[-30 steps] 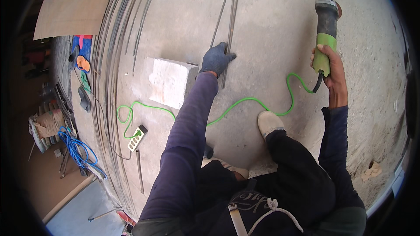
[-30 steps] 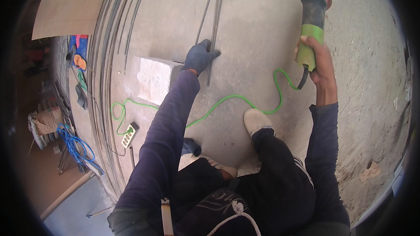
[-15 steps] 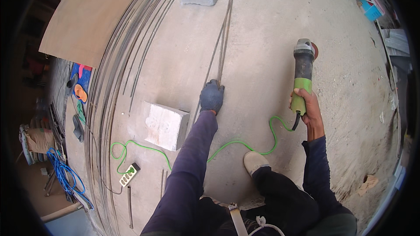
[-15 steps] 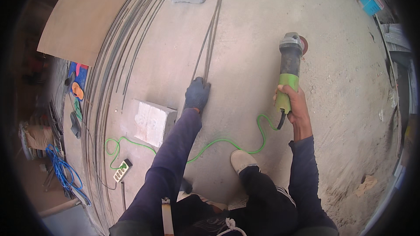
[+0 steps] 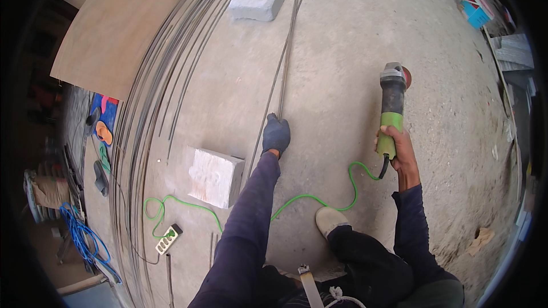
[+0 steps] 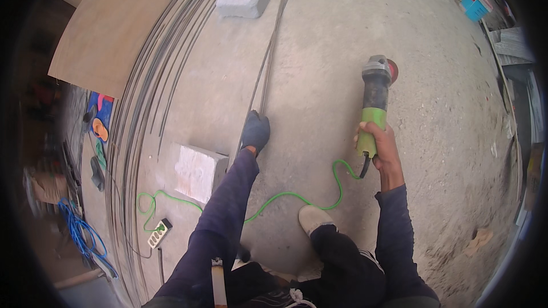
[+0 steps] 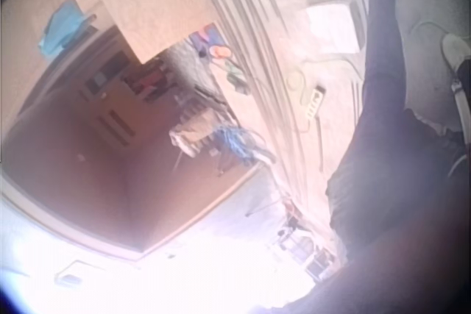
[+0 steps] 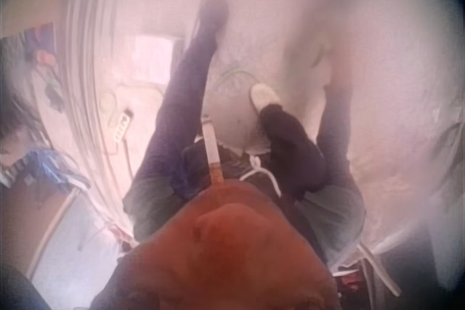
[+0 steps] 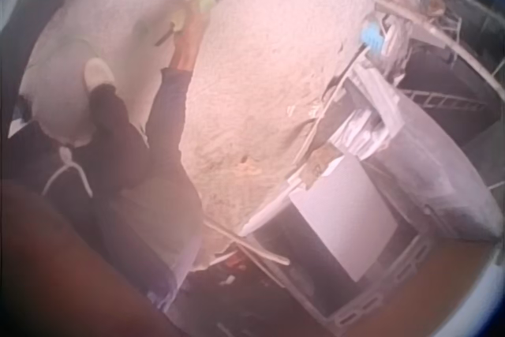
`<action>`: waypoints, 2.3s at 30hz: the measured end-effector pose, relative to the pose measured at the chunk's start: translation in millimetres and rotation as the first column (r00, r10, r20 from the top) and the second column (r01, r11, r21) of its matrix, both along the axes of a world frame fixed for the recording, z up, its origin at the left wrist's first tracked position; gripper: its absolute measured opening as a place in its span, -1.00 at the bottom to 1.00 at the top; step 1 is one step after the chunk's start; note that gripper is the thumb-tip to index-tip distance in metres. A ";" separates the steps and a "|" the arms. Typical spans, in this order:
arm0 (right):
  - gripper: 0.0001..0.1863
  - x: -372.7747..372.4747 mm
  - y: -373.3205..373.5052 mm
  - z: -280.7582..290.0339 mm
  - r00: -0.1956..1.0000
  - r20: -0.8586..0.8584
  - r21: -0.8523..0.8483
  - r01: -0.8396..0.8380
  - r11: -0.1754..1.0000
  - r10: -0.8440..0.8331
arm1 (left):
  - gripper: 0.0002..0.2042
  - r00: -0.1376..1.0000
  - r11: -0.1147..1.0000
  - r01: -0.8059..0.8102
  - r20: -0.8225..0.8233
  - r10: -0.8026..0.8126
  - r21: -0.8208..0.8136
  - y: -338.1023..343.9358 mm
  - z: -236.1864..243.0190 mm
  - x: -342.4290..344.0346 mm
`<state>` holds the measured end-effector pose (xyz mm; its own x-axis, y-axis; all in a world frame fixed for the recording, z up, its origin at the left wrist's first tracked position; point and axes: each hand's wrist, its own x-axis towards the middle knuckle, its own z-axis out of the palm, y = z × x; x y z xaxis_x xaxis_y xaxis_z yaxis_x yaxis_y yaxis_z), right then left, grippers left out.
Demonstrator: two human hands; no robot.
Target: The person measures and marks metal rods with a white marker, then uses a green angle grinder to cut the rods at the marked points. The person handles the rods one at a time, repositioning them on a white block before each cut.
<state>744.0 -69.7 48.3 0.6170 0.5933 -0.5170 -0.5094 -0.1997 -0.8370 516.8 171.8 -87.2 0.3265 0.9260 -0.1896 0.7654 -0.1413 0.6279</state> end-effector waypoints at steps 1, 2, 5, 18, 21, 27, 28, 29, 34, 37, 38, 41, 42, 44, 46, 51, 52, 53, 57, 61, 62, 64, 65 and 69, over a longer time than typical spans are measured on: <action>-0.65 -0.4 0.8 -1.1 1.000 0.002 0.001 -0.008 1.000 0.008 | -0.63 0.996 0.999 -0.040 0.084 0.037 0.033 -0.2 -1.8 -3.4; -0.64 -0.7 -0.7 -1.5 1.000 0.003 -0.001 -0.011 1.000 0.011 | -0.63 0.996 1.000 -0.016 0.087 0.015 0.012 0.6 10.1 -2.6; -0.65 -1.2 -1.8 1.0 1.000 -0.007 -0.006 0.004 1.000 -0.004 | -0.59 0.993 0.999 0.001 0.121 0.005 -0.052 10.6 49.6 -3.2; -0.64 -24.5 -3.3 14.0 0.991 0.031 0.049 -0.130 0.990 0.129 | -0.63 0.990 0.989 -0.141 -0.013 0.140 -0.044 -116.9 198.9 -295.3; -0.61 -37.1 2.0 21.7 0.990 0.045 0.061 -0.139 0.988 0.136 | -0.67 0.945 0.948 -0.317 -0.096 0.314 -0.016 -196.8 194.4 -394.3; -0.63 -52.1 5.8 34.7 0.969 0.127 0.067 -0.223 0.972 0.213 | -0.69 0.852 0.865 -0.491 -0.264 0.452 -0.104 -371.3 182.0 -492.1; -0.63 -55.2 7.3 37.8 0.967 0.142 0.064 -0.223 0.973 0.212 | -0.69 0.840 0.846 -0.518 -0.263 0.474 -0.129 -392.4 177.6 -505.8; -0.64 -58.5 11.2 43.4 0.962 0.143 0.076 -0.243 0.967 0.231 | -0.69 0.841 0.857 -0.507 -0.271 0.469 -0.089 -411.7 175.6 -516.9; -0.64 -71.3 14.2 57.0 0.958 0.151 0.106 -0.261 0.959 0.244 | -0.71 0.810 0.921 -0.365 -0.442 0.386 0.137 -460.0 167.4 -582.4; -0.64 -79.9 18.7 58.6 0.957 0.149 0.110 -0.267 0.957 0.250 | -0.74 0.761 0.934 -0.292 -0.541 0.358 0.208 -469.4 152.4 -634.3; -0.63 -80.7 21.5 59.0 0.956 0.146 0.114 -0.271 0.956 0.254 | -0.74 0.702 0.938 -0.293 -0.625 0.341 0.182 -476.1 147.9 -650.6; -0.63 -85.1 21.6 61.9 0.946 0.139 0.097 -0.306 0.947 0.292 | -0.73 0.635 0.912 -0.380 -0.674 0.376 0.151 -487.7 134.4 -687.7; -0.63 -87.8 18.1 62.1 0.948 0.135 0.088 -0.300 0.950 0.287 | -0.73 0.616 0.902 -0.406 -0.686 0.387 0.144 -491.5 123.7 -702.9; -0.62 -85.7 17.8 59.9 0.949 0.120 0.071 -0.302 0.951 0.292 | -0.72 0.569 0.888 -0.443 -0.726 0.386 0.125 -505.3 105.0 -712.4; -0.61 -90.4 17.5 55.9 0.943 0.131 0.027 -0.311 0.950 0.305 | -0.71 0.517 0.880 -0.465 -0.777 0.358 0.096 -524.6 85.7 -717.9; -0.61 -77.0 12.8 42.4 0.947 0.107 0.031 -0.308 0.951 0.304 | -0.69 0.511 0.861 -0.508 -0.805 0.301 0.000 -518.1 53.0 -700.2; -0.60 -75.9 12.6 39.4 0.944 0.105 0.027 -0.316 0.948 0.312 | -0.68 0.534 0.876 -0.482 -0.789 0.303 0.010 -515.3 47.2 -702.9; -0.60 -75.9 13.1 40.2 0.943 0.113 0.017 -0.318 0.948 0.315 | -0.69 0.526 0.879 -0.477 -0.802 0.283 -0.003 -511.1 43.4 -705.4; -0.60 -76.5 18.5 46.6 0.937 0.121 0.053 -0.335 0.941 0.327 | -0.69 0.537 0.904 -0.427 -0.816 0.216 -0.042 -500.8 29.4 -703.6; -0.60 -78.6 19.8 49.0 0.942 0.109 0.070 -0.327 0.942 0.319 | -0.67 0.507 0.927 -0.375 -0.844 0.173 -0.036 -496.3 19.5 -699.3; -0.60 -81.1 19.0 51.5 0.941 0.113 0.068 -0.329 0.942 0.320 | -0.67 0.490 0.921 -0.385 -0.858 0.153 -0.056 -495.7 19.9 -697.8; -0.59 -86.3 19.7 55.0 0.941 0.115 0.063 -0.327 0.943 0.318 | -0.67 0.480 0.922 -0.378 -0.870 0.114 -0.088 -496.0 19.7 -697.7; -0.60 -87.6 18.5 54.9 0.945 0.111 0.052 -0.315 0.948 0.308 | -0.68 0.484 0.928 -0.358 -0.870 0.094 -0.099 -496.6 21.2 -701.3; -0.62 -89.7 19.0 57.5 0.948 0.114 0.030 -0.303 0.953 0.298 | -0.68 0.502 0.926 -0.355 -0.862 0.071 -0.131 -491.0 26.8 -699.3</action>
<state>654.4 -50.7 105.8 0.4568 0.7814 -0.4251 -0.3390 -0.2889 -0.8953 -182.4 -319.2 -60.4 -0.3146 0.8096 -0.4956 0.9295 0.1568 -0.3339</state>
